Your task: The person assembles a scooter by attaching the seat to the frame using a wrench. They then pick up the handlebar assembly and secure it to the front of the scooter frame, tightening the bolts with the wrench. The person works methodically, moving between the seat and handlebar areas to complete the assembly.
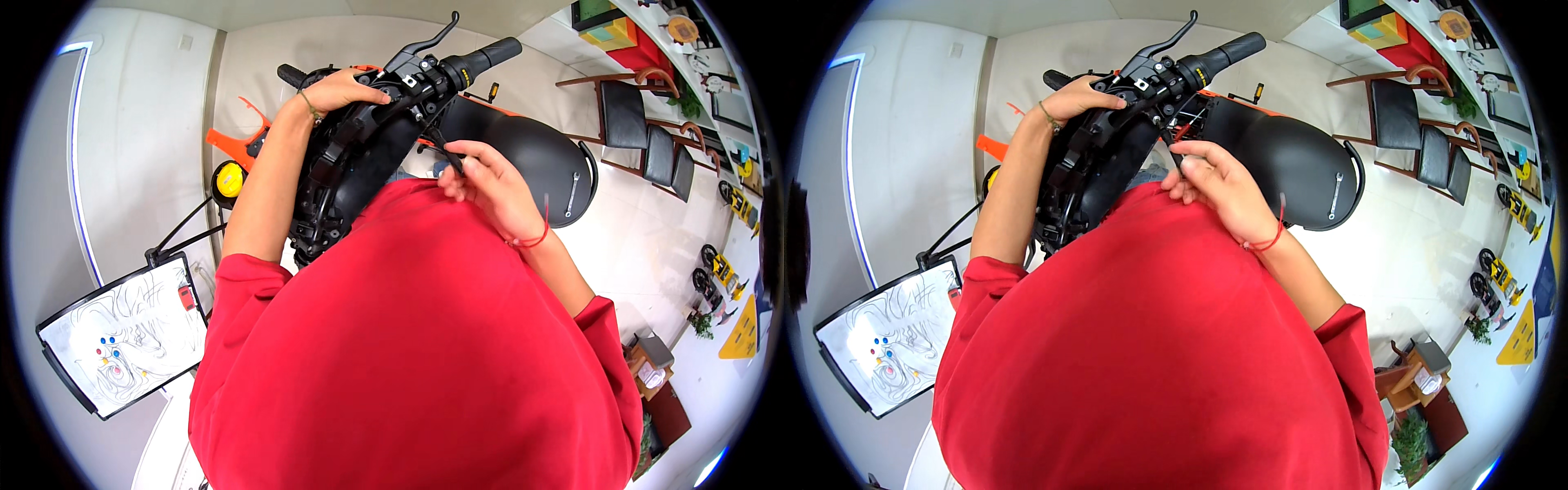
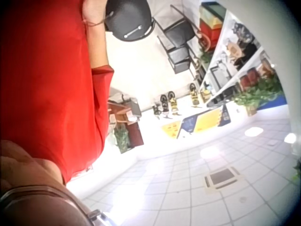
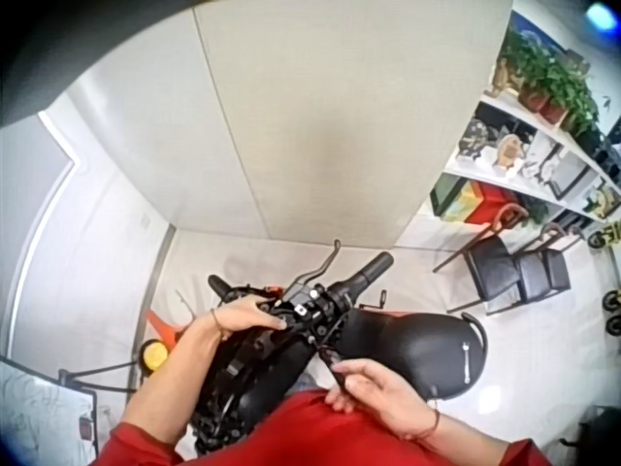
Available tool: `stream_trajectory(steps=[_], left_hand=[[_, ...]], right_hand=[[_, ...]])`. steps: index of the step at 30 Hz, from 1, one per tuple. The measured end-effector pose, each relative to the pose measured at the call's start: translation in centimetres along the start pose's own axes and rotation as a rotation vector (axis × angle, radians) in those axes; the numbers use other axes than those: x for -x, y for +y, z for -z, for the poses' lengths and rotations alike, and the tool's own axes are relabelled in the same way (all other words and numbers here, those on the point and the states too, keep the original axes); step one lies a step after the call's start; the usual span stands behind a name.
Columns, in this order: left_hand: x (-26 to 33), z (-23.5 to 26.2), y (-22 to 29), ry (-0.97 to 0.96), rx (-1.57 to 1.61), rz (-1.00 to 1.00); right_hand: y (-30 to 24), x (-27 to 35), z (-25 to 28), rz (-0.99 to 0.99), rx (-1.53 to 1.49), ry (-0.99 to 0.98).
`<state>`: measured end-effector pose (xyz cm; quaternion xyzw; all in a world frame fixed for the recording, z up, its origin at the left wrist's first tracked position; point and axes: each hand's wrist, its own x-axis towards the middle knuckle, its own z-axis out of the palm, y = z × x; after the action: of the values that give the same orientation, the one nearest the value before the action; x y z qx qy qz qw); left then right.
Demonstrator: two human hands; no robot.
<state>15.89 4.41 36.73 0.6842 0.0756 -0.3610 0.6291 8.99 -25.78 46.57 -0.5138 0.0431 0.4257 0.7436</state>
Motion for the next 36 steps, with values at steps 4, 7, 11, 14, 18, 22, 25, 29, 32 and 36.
stream_trajectory(steps=[4,7,11,14,18,22,25,29,32,36], left_hand=[[-0.1,0.1,-0.5,0.037,-0.002,-0.007],[0.1,0.2,-0.7,0.024,0.021,0.004],[0.3,0.0,-0.4,0.014,0.045,0.017],[0.2,-0.2,0.3,0.006,0.042,-0.006],[0.2,-0.1,-0.2,0.013,0.039,-0.004],[0.2,-0.1,-0.1,0.01,0.055,-0.003],[0.1,0.1,-0.5,0.029,0.033,0.0],[0.2,0.0,-0.4,0.031,0.02,-0.003],[0.0,0.1,-0.5,0.028,0.024,0.016],[0.1,0.0,-0.3,0.029,0.031,-0.007]], right_hand=[[0.5,-0.1,1.0,0.66,1.073,0.084],[-1.1,0.3,0.5,0.794,1.456,0.222],[-0.4,0.3,0.0,0.614,1.388,0.292],[-0.3,-0.1,0.1,0.213,0.667,0.194],[-0.2,0.0,0.0,-0.13,-0.088,0.084],[-0.3,0.4,0.6,0.164,0.433,0.072],[-0.7,0.3,1.2,0.503,1.29,0.155],[-1.1,-0.3,1.1,0.013,0.346,0.202],[-1.2,-0.4,0.5,0.031,0.225,0.259],[-1.2,-0.1,0.3,-0.011,0.478,0.329]])
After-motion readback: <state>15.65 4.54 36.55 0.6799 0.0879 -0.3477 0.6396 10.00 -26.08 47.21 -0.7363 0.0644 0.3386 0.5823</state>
